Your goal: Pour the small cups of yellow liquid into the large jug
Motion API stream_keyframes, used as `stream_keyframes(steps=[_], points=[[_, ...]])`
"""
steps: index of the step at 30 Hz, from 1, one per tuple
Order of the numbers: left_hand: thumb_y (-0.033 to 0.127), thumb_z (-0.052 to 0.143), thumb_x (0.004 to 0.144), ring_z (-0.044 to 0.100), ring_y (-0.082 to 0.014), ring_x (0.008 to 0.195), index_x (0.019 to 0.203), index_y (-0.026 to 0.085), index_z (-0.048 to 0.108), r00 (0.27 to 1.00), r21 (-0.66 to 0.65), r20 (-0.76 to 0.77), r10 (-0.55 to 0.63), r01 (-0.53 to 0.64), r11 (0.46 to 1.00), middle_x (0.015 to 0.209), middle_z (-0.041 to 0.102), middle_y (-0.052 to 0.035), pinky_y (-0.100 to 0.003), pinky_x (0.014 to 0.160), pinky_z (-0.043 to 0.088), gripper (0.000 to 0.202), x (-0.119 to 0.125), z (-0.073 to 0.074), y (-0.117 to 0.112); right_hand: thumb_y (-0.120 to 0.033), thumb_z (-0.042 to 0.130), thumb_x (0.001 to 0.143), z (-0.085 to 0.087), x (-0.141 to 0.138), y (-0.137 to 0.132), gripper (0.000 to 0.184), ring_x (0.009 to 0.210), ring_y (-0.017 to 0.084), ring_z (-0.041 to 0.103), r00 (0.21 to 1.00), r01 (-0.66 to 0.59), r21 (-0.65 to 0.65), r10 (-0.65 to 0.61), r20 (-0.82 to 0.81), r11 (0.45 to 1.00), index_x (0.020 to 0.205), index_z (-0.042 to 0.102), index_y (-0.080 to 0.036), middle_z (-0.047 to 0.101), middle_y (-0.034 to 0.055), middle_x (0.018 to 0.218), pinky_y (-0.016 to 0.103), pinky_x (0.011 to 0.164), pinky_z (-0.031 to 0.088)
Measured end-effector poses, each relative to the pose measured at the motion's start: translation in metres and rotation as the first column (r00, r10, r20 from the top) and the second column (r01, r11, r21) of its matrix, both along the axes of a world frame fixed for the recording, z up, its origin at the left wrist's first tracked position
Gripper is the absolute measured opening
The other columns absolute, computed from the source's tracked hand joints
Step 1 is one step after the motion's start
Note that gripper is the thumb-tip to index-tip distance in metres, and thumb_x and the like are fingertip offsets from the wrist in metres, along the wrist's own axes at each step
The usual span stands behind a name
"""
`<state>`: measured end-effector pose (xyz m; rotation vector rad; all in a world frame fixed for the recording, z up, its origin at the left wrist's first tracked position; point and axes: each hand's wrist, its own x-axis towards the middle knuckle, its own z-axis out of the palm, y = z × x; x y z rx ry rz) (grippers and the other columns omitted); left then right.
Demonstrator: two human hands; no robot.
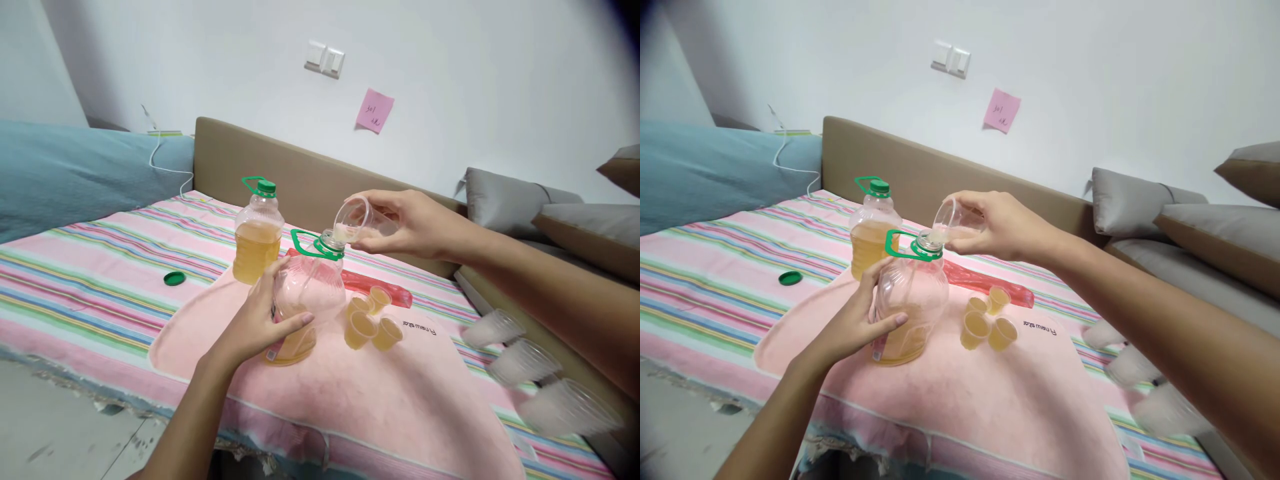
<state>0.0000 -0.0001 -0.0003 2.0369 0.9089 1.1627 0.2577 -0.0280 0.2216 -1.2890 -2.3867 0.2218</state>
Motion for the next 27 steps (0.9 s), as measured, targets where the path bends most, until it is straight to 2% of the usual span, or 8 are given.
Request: stream_keyframes(steps=[7, 15, 23, 27], points=[[0.063, 0.080, 0.087, 0.034, -0.0393, 0.161, 0.167, 0.035, 0.022, 1.000, -0.009, 0.013, -0.010, 0.010, 1.000, 0.174, 0.033, -0.0125, -0.063, 0.133, 0.029, 0.102, 0.001, 0.001, 0.000, -0.057, 0.081, 0.079, 0.005, 0.000, 0.000, 0.055, 0.104, 0.032, 0.070, 0.996, 0.059, 0.013, -0.060, 0.069, 0.998, 0.123, 0.075, -0.024, 0.076, 0.0057, 0.112, 0.041, 0.092, 0.057], [0.064, 0.079, 0.088, 0.033, -0.0388, 0.162, 0.167, 0.035, 0.021, 1.000, -0.010, 0.014, -0.019, 0.020, 1.000, 0.175, 0.031, -0.0124, -0.063, 0.134, 0.028, 0.102, 0.000, 0.001, -0.001, -0.045, 0.084, 0.080, 0.015, -0.010, 0.000, 0.032, 0.100, 0.028, 0.071, 0.989, 0.051, 0.034, -0.055, 0.138, 0.998, 0.104, 0.077, -0.027, 0.076, 0.0015, 0.106, 0.036, 0.086, 0.056], [0.063, 0.080, 0.087, 0.033, -0.0391, 0.161, 0.165, 0.034, 0.023, 1.000, -0.024, 0.003, -0.011, 0.011, 1.000, 0.174, 0.033, -0.0118, -0.063, 0.134, 0.027, 0.100, 0.000, 0.002, -0.001, -0.048, 0.092, 0.075, 0.028, -0.023, -0.002, 0.030, 0.097, 0.029, 0.070, 0.968, 0.036, 0.062, -0.050, 0.246, 0.997, 0.088, 0.075, -0.027, 0.076, 0.0007, 0.098, 0.032, 0.078, 0.055], [0.062, 0.079, 0.087, 0.033, -0.0397, 0.161, 0.164, 0.034, 0.024, 1.000, -0.023, -0.001, -0.011, 0.011, 1.000, 0.174, 0.033, -0.0119, -0.065, 0.134, 0.027, 0.099, -0.001, 0.003, -0.002, -0.051, 0.093, 0.073, 0.032, -0.025, 0.002, 0.034, 0.094, 0.029, 0.070, 0.960, 0.023, 0.066, -0.041, 0.278, 0.998, 0.090, 0.076, -0.028, 0.075, 0.0005, 0.094, 0.032, 0.073, 0.053]])
